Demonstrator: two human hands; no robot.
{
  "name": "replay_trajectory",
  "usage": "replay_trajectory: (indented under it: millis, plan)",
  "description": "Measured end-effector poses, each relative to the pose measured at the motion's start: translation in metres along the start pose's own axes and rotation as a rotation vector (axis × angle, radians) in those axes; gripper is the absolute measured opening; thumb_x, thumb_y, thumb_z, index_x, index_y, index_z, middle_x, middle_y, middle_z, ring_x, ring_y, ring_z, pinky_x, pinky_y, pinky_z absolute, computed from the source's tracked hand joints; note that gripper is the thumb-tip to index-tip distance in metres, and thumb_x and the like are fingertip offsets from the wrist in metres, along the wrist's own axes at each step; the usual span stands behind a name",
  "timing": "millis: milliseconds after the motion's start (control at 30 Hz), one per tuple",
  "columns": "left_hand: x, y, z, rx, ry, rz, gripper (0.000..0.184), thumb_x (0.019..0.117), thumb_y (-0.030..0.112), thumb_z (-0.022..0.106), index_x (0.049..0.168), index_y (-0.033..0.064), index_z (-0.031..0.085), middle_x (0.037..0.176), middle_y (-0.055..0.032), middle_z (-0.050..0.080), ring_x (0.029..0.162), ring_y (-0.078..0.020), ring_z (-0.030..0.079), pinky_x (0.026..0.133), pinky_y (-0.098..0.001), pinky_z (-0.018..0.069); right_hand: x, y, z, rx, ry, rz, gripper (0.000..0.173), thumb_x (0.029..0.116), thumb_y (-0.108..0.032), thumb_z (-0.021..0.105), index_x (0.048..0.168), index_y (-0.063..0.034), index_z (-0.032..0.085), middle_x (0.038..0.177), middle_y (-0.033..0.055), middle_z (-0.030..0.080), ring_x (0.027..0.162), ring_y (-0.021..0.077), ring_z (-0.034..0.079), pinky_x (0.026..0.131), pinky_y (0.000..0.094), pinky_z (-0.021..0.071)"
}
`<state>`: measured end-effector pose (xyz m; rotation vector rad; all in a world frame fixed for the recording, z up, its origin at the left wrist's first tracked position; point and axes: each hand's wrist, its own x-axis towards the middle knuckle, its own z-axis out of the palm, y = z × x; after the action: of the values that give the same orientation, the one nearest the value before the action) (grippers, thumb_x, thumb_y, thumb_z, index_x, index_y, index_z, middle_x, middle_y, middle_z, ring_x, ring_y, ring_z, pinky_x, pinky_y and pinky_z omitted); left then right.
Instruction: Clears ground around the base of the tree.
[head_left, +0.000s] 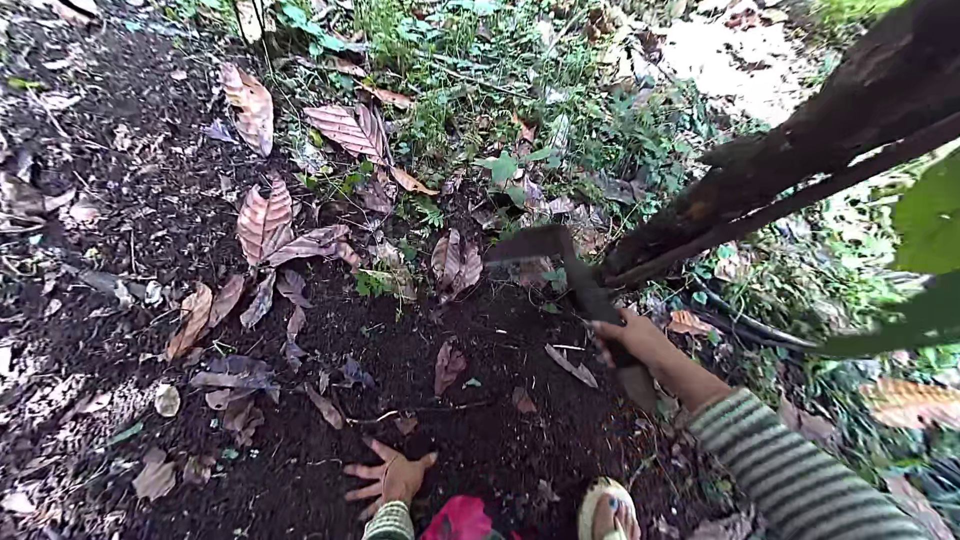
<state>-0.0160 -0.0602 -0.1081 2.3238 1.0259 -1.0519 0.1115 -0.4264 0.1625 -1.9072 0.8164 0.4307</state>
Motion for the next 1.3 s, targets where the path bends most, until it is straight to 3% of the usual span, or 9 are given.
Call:
replay_trajectory:
  millis: [133,233,433,567,700,800,1000,1167,1300]
  plan:
    - [0.001,0.001,-0.001,0.025,-0.007,-0.029,0.157,0.0587,0.070,0.089,0.164,0.0163,-0.013,0.162,-0.0373,-0.023,0.145,-0.0717,-0.001,0.102,-0.0866,0.0269,0.099,-0.051,0.017,0.400,0.226,-0.139,0.038,0.1087,-0.031,0.054,0.134,-0.0024,0.049,0.082,0.0088,0.067,0.060,0.0172,0.065,0.059,0.0347,0.0596]
    - [0.004,0.003,0.000,0.061,-0.016,-0.057,0.160,0.0564,0.072,0.090,0.164,0.0164,-0.015,0.162,-0.0386,-0.022,0.145,-0.0722,0.000,0.101,-0.0859,0.0309,0.175,-0.062,0.050,0.628,0.384,-0.259,0.060,0.1066,-0.037,0.056,0.153,-0.0107,0.029,0.098,0.0113,0.063,0.068,0.0203,0.066,0.067,0.0413,0.0605]
    - [0.003,0.006,-0.003,0.060,-0.024,-0.060,0.159,0.0578,0.069,0.091,0.164,0.0136,-0.014,0.161,-0.0398,-0.023,0.144,-0.0723,-0.001,0.102,-0.0862,0.0277,0.113,0.084,0.208,0.351,0.055,0.043,0.066,0.0973,-0.008,0.065,0.151,0.0001,0.027,0.085,0.0177,0.065,0.062,0.0256,0.067,0.061,0.0433,0.0612]
    - [-0.001,0.004,-0.003,0.072,-0.017,-0.049,0.159,0.0581,0.070,0.090,0.164,0.0123,-0.014,0.161,-0.0400,-0.023,0.145,-0.0720,-0.002,0.105,-0.0855,0.0239,0.077,0.093,0.149,0.313,-0.066,0.129,0.053,0.0983,-0.009,0.066,0.142,-0.0039,0.038,0.078,0.0131,0.062,0.056,0.0224,0.065,0.054,0.0391,0.0599]
    - [-0.002,0.003,-0.001,0.101,0.008,-0.052,0.159,0.0564,0.072,0.089,0.164,0.0108,-0.011,0.162,-0.0403,-0.019,0.145,-0.0713,0.001,0.104,-0.0865,0.0236,0.140,0.039,0.106,0.516,0.225,-0.061,0.051,0.1020,-0.012,0.061,0.143,0.0029,0.035,0.082,0.0133,0.061,0.059,0.0206,0.064,0.058,0.0376,0.0608]
    - [0.000,0.001,0.002,0.127,0.017,-0.060,0.160,0.0553,0.075,0.088,0.165,0.0109,-0.010,0.162,-0.0405,-0.017,0.145,-0.0708,0.004,0.104,-0.0851,0.0271,0.182,0.040,0.149,0.656,0.367,-0.034,0.054,0.0999,-0.006,0.058,0.146,0.0010,0.031,0.089,0.0172,0.062,0.064,0.0238,0.066,0.063,0.0420,0.0612]
    - [-0.005,0.002,-0.001,0.121,-0.029,-0.055,0.159,0.0587,0.073,0.088,0.164,0.0091,-0.013,0.162,-0.0398,-0.021,0.146,-0.0699,0.001,0.108,-0.0834,0.0209,0.062,0.118,0.195,0.345,-0.102,0.179,0.053,0.0989,-0.007,0.064,0.143,-0.0039,0.036,0.076,0.0132,0.062,0.055,0.0238,0.065,0.055,0.0402,0.0605]
    - [0.005,-0.003,0.008,0.100,0.002,-0.069,0.162,0.0538,0.074,0.089,0.164,0.0117,-0.012,0.161,-0.0394,-0.022,0.146,-0.0706,0.000,0.103,-0.0855,0.0272,0.131,0.051,0.142,0.585,0.270,-0.069,0.048,0.1024,-0.009,0.060,0.142,0.0053,0.035,0.079,0.0140,0.061,0.057,0.0214,0.064,0.058,0.0389,0.0610]
    - [0.004,-0.002,0.007,0.117,-0.015,-0.081,0.163,0.0539,0.074,0.089,0.164,0.0115,-0.014,0.161,-0.0396,-0.022,0.145,-0.0708,0.000,0.103,-0.0855,0.0271,0.147,0.067,0.203,0.543,0.302,0.038,0.060,0.0973,-0.006,0.061,0.148,0.0025,0.031,0.095,0.0205,0.065,0.069,0.0264,0.068,0.067,0.0446,0.0615]
